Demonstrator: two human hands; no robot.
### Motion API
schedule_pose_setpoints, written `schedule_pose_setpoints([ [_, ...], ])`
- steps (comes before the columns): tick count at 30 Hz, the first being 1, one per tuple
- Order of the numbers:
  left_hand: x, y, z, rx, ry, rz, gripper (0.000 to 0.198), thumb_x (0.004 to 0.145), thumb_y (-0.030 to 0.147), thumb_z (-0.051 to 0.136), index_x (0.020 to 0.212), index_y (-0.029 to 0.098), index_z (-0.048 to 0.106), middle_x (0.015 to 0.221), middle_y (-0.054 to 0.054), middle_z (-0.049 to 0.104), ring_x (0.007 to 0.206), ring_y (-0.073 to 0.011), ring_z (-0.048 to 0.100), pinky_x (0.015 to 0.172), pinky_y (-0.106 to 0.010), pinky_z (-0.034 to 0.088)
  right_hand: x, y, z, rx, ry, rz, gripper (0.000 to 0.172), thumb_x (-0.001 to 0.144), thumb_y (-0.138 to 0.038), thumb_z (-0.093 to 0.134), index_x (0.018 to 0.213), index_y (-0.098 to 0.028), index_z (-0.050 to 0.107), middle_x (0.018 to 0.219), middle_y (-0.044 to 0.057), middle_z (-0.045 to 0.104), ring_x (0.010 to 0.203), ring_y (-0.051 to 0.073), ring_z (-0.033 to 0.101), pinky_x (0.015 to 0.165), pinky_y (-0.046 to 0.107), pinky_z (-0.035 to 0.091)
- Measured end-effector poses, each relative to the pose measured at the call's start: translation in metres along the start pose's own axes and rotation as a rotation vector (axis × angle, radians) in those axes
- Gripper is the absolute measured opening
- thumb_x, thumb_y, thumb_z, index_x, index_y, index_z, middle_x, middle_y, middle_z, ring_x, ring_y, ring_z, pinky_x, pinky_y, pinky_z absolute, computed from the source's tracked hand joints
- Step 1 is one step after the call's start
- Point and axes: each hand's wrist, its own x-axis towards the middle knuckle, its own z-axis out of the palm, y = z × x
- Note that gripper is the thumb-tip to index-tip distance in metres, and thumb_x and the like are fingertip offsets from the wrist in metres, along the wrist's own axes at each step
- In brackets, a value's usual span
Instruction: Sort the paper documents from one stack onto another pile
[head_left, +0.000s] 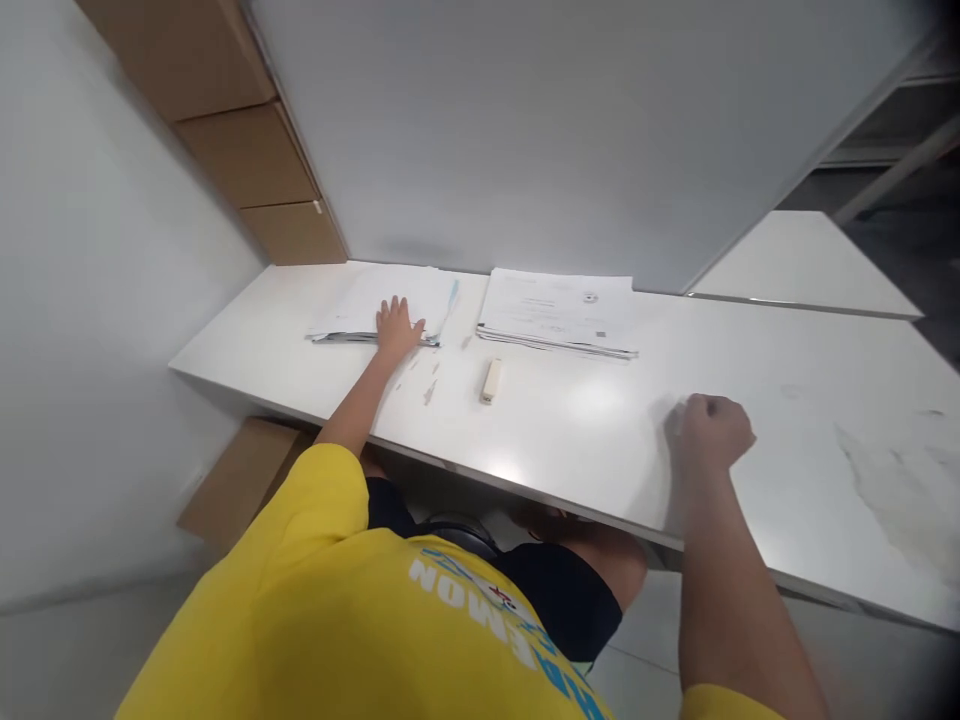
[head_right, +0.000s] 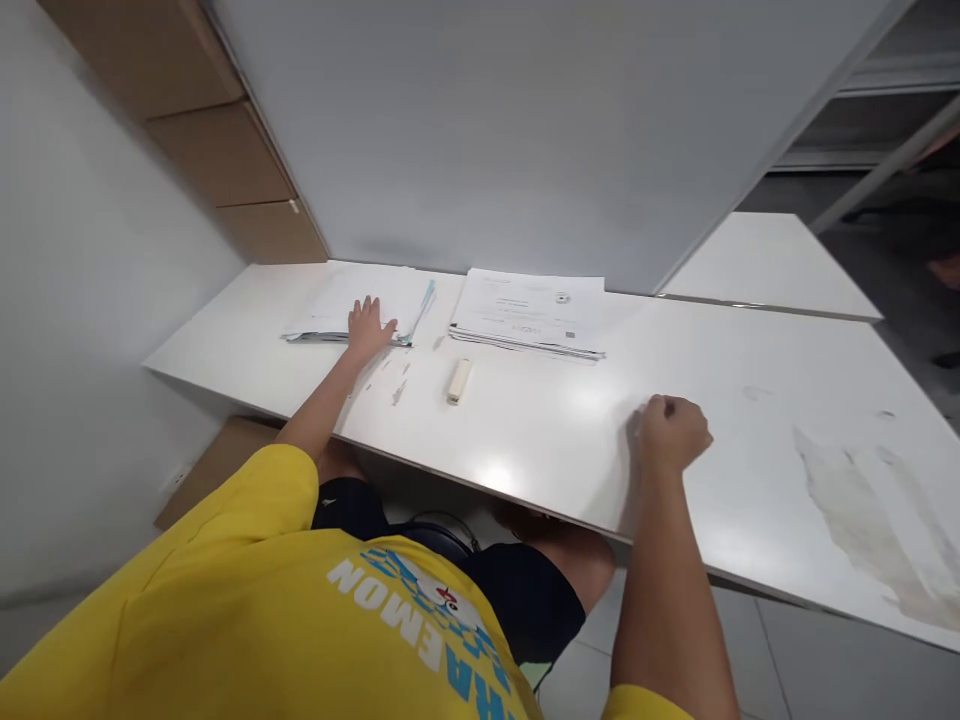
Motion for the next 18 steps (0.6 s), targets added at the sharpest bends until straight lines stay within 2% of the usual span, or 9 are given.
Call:
schedule_pose_setpoints([
  [2, -0.001, -0.030, 0.003, -0.005, -0.004, -0.041, 0.074, 0.096, 0.054, 0.039, 0.157, 0.012, 0.035, 0.168, -0.014, 0.026, 0.156, -0.0348, 0.017, 0.127, -0.052, 0.014, -0.001, 0.001, 0.000, 0.009, -0.014, 0.009, 0.032, 0.080, -0.033, 0.045, 0.087, -0.018, 0.073, 0.085, 0.019, 0.069, 0.084, 0.033, 0.060, 0.080, 0.048, 0.041],
  [5, -0.002, -0.048, 0.004, -0.052, 0.051, -0.040, 0.062, 0.097, 0.047, 0.039, 0.151, 0.017, 0.046, 0.162, -0.011, 0.039, 0.153, -0.0312, 0.028, 0.126, -0.049, 0.019, -0.003, -0.002, -0.004, 0.011, -0.041, 0.015, 0.032, 0.080, -0.033, 0.044, 0.086, -0.018, 0.072, 0.087, 0.020, 0.069, 0.085, 0.033, 0.060, 0.081, 0.047, 0.040],
  [8, 0.005, -0.046, -0.001, -0.155, 0.110, -0.087, 0.051, 0.100, 0.040, 0.037, 0.141, 0.017, 0.057, 0.149, -0.012, 0.056, 0.143, -0.0288, 0.045, 0.120, -0.042, 0.031, -0.005, -0.007, -0.008, 0.009, -0.054, 0.002, 0.034, 0.081, -0.034, 0.043, 0.089, -0.016, 0.071, 0.092, 0.022, 0.070, 0.087, 0.034, 0.060, 0.082, 0.048, 0.039],
  [11, 0.015, -0.045, -0.011, -0.276, 0.124, -0.200, 0.046, 0.103, 0.041, 0.036, 0.129, 0.015, 0.064, 0.132, -0.015, 0.068, 0.126, -0.0289, 0.059, 0.106, -0.038, 0.044, -0.005, -0.009, -0.009, 0.014, -0.074, -0.001, 0.035, 0.083, -0.032, 0.041, 0.091, -0.016, 0.072, 0.094, 0.022, 0.070, 0.091, 0.034, 0.062, 0.084, 0.048, 0.041],
  [14, 0.013, -0.058, -0.021, -0.322, 0.129, -0.283, 0.038, 0.103, 0.040, 0.042, 0.114, 0.016, 0.069, 0.117, -0.013, 0.073, 0.113, -0.0278, 0.065, 0.095, -0.035, 0.049, -0.004, -0.010, -0.004, 0.019, -0.084, -0.002, 0.032, 0.084, -0.031, 0.043, 0.090, -0.018, 0.072, 0.095, 0.020, 0.071, 0.095, 0.035, 0.064, 0.088, 0.050, 0.043],
  [16, 0.006, -0.063, -0.029, -0.314, 0.147, -0.296, 0.034, 0.103, 0.036, 0.044, 0.108, 0.014, 0.070, 0.111, -0.013, 0.073, 0.108, -0.0274, 0.066, 0.094, -0.036, 0.050, -0.006, -0.016, -0.004, 0.021, -0.079, -0.001, 0.028, 0.086, -0.030, 0.045, 0.087, -0.022, 0.072, 0.095, 0.017, 0.071, 0.099, 0.036, 0.065, 0.091, 0.051, 0.045],
  [18, 0.007, -0.044, -0.036, -0.323, 0.193, -0.276, 0.030, 0.102, 0.035, 0.050, 0.114, 0.013, 0.067, 0.116, -0.013, 0.069, 0.108, -0.0261, 0.065, 0.094, -0.040, 0.053, -0.012, -0.030, -0.018, 0.029, -0.079, 0.008, 0.029, 0.089, -0.029, 0.043, 0.080, -0.025, 0.071, 0.089, 0.015, 0.071, 0.098, 0.034, 0.066, 0.092, 0.052, 0.047],
])
